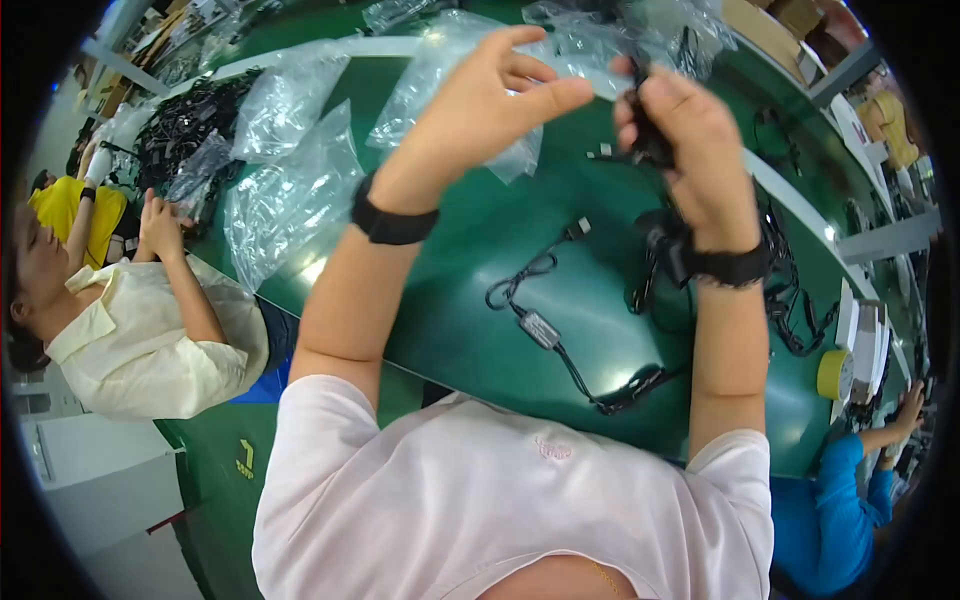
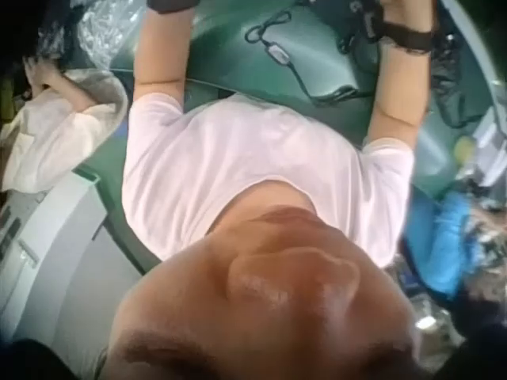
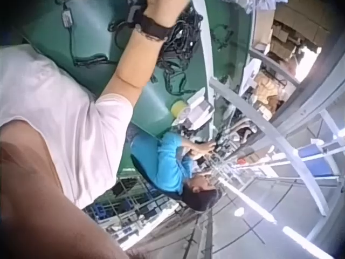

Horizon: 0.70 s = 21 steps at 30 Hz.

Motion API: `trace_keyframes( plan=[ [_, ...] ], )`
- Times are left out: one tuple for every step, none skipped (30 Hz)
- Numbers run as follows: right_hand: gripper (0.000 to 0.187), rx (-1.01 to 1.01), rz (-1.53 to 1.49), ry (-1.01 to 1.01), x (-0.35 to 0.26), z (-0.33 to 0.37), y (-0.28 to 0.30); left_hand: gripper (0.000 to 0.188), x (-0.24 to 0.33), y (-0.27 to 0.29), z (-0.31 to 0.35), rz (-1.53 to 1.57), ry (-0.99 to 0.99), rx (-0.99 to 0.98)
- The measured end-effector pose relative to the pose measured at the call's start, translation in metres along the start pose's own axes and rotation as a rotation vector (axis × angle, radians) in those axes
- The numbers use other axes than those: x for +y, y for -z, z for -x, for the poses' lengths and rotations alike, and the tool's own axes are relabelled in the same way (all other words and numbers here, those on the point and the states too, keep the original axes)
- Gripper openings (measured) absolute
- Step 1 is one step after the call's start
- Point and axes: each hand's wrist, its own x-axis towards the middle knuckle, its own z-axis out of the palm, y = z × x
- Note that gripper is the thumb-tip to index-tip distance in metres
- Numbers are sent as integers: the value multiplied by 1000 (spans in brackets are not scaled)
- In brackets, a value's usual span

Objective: The person packages power cables by hand, picking up a cable, placing it into a plastic bag, and setting the bagged cable onto the table.

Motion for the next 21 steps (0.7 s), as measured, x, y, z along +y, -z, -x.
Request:
trace_keyframes(
  plan=[
    [35,-15,15,71,-8,-1,11,44,5,6,7,-141,-9,-13],
    [36,-4,38,93,-14,3,19,36,14,7,17,-360,41,-93],
    [37,-6,59,128,-19,3,27,36,15,5,30,-360,58,-92],
    [38,-3,83,118,-20,5,35,33,13,2,43,-542,-7,-164],
    [39,-2,106,111,-19,7,44,30,9,2,52,-725,-73,-238],
    [40,39,125,71,-26,18,55,26,5,2,52,-748,-150,-142],
    [41,31,120,48,-26,23,58,26,-3,13,55,-765,-139,-138],
    [36,61,83,57,-24,25,62,28,-14,27,51,-877,-155,-28],
    [32,86,42,65,-22,27,65,29,-23,38,50,-993,-169,85],
    [43,59,126,39,-22,29,71,35,-30,45,49,-1119,-195,90],
    [43,67,119,28,-24,29,73,35,-37,47,49,-1140,-193,100],
    [39,50,99,55,-26,31,75,37,-45,46,48,-1211,-232,89],
    [35,40,84,87,-29,33,76,39,-50,45,45,-1277,-281,77],
    [35,37,79,105,-31,35,75,32,-54,45,41,-1280,-285,109],
    [35,30,120,100,-33,39,75,32,-56,48,40,-1293,-293,112],
    [34,25,164,94,-35,42,74,26,-58,53,38,-1261,-247,48],
    [34,25,160,108,-36,45,72,19,-59,56,37,-1227,-202,-14],
    [36,27,172,77,-34,45,70,10,-58,56,36,-1173,-230,20],
    [38,29,185,45,-32,45,68,10,-57,57,37,-1180,-238,25],
    [38,26,157,37,-31,45,65,9,-56,58,39,-1057,-240,58],
    [38,34,164,46,-31,46,66,9,-54,56,39,-925,-249,84]
  ],
)
